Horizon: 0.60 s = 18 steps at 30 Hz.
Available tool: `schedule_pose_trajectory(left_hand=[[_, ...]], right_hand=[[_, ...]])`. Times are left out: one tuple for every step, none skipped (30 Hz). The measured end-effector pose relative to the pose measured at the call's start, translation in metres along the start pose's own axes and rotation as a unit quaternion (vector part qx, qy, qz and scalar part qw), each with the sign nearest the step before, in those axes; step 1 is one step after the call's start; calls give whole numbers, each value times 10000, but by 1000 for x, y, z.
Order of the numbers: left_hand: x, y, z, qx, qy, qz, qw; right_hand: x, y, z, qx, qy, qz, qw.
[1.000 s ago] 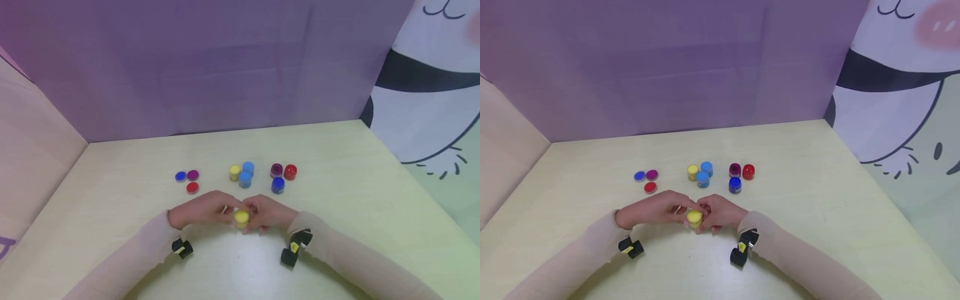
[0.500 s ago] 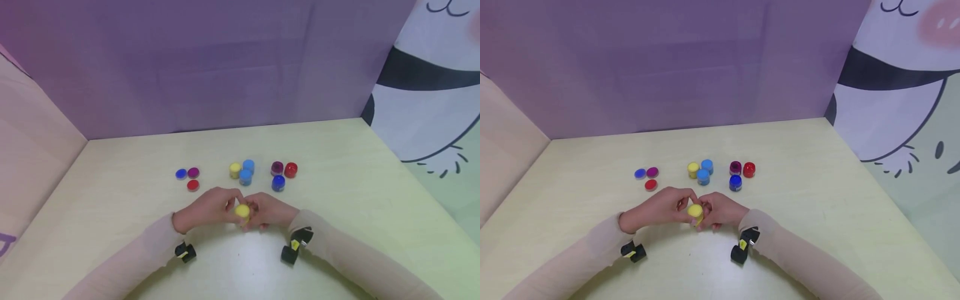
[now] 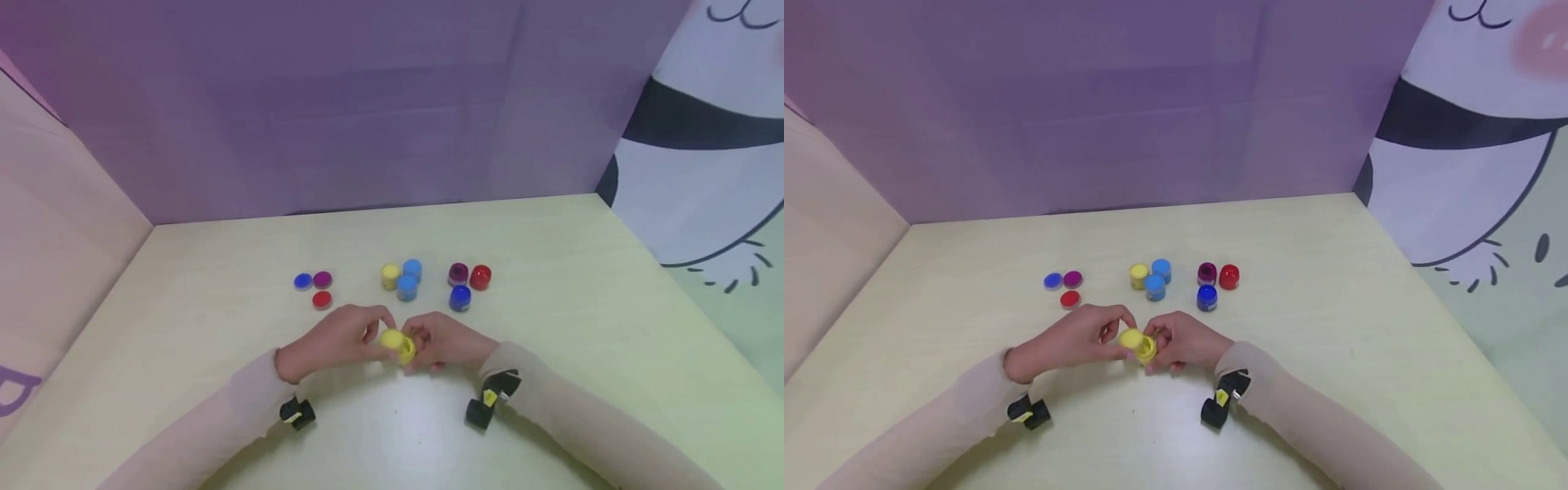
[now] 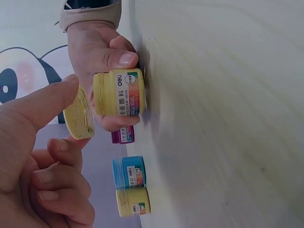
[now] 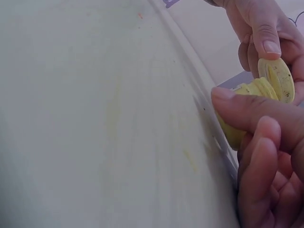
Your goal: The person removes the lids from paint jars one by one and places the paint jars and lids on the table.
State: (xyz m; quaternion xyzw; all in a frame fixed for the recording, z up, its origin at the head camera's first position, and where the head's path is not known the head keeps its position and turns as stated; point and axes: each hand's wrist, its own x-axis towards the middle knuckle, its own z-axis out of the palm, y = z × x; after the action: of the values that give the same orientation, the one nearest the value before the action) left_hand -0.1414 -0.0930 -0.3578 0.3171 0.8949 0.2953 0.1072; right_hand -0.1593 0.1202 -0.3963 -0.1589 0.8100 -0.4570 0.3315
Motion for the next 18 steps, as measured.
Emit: schedule_pose_trajectory(left_hand=[[-1, 0, -1, -3, 6, -23, 10000], [-2, -1, -2, -26, 8, -22, 10000], [-2, -1, -4, -40, 4, -14, 10000], [-3, -2, -5, -64, 3, -16, 10000], [-4, -3, -7, -91, 4, -45, 9999], [-5, -4, -8, -122, 12, -81, 9999], [-6, -5, -10, -143, 25, -113, 9998], [-7, -6, -12, -157, 46, -160, 9997], [-8, -7, -13, -145, 69, -209, 9997], [-9, -8, -15, -144, 101, -253, 9995], [-10, -8, -16, -140, 128, -295, 9994], [-11, -9, -17, -143, 148, -315, 9993], [-12, -10, -18, -132, 165, -348, 9992], [-13, -11, -19, -135, 177, -400, 9990], [-15, -12, -20, -137, 181, -449, 9987], [-16, -13, -20, -130, 188, -515, 9984], [-18, -14, -21, -119, 196, -581, 9980], [-19, -15, -22, -98, 208, -633, 9977]], right_hand=[[0, 0, 0, 20, 8, -1, 10000], [0, 0, 0, 33, 20, -21, 10000], [0, 0, 0, 66, 27, -38, 10000], [0, 0, 0, 84, 37, -63, 9999], [-1, 0, 0, 97, 46, -86, 9999], [-1, 1, 0, 96, 58, -108, 9999], [-1, 1, 0, 97, 82, -126, 9998], [-1, 1, 0, 73, 111, -139, 9998], [-1, 1, -1, 61, 137, -149, 9998], [-2, 2, -1, 35, 169, -163, 9997], [-2, 2, -2, 19, 202, -174, 9996], [-2, 3, -2, -10, 240, -193, 9995], [-3, 4, -3, -29, 278, -207, 9994], [-4, 4, -4, -41, 312, -219, 9993], [-4, 5, -5, -39, 341, -233, 9991], [-6, 6, -6, -69, 373, -251, 9990], [-7, 7, -8, -112, 406, -272, 9987], [-9, 7, -10, -169, 439, -279, 9985]])
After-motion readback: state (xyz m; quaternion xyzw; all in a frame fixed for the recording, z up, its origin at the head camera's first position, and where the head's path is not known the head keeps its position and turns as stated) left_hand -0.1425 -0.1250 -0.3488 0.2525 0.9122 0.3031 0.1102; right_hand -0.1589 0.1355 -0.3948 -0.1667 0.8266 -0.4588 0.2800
